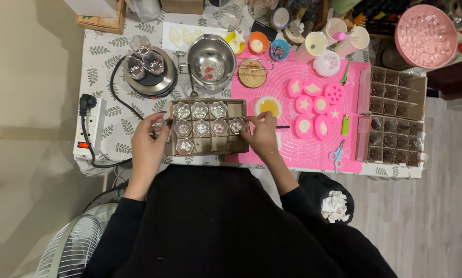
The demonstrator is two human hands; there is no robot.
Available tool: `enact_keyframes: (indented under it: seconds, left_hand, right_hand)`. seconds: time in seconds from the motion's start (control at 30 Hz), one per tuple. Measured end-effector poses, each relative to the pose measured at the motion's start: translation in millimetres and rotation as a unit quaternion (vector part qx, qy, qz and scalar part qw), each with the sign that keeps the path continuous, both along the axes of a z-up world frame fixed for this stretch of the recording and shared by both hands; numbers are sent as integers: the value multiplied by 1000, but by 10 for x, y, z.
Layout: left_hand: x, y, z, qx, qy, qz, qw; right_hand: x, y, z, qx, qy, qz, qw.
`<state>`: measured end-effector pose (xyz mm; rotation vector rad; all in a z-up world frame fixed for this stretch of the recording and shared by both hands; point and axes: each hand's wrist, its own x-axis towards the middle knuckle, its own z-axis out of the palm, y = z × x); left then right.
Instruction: Cleaning small glass jars with a tissue and tweezers as part of candle making.
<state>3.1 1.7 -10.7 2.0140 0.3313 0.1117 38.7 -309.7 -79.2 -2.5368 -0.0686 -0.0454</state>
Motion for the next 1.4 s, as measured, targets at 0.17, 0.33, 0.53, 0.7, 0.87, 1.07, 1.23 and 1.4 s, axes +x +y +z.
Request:
enact_keyframes:
  seconds: [0.17,0.33,0.53,0.7,0.87,1.07,1.23,1.4]
  left_hand:
    - [18,-40,-42,0,10,0,1000]
    - [-18,-103,-67,-1,12,9,1000]
    - [-80,-148,-75,0,7,11,1000]
    - [-121,-124,-34,-1,4,26,1000]
    - [-169,-60,-58,4,15,51,999]
    - [-176,-57,-89,-3,25,48,999]
    - [-92,-109,-47,-7,13,38,999]
    - [-70,-164,-35,-17,14,35,999]
  right_hand:
    - [-76,173,-12,-42,-62,18,997]
    - [-38,339,-24,-107,-70,-4,992]
    - [221,479,53,-259,86,13,962]
    - [269,474,117,-264,109,28,958]
    - [-56,572,297,-154,22,15,988]
    - [-127,933,5,8,131,57,990]
    - [-208,1159,-9,-71,172,62,981]
    - [-245,1143,6,-116,67,69,989]
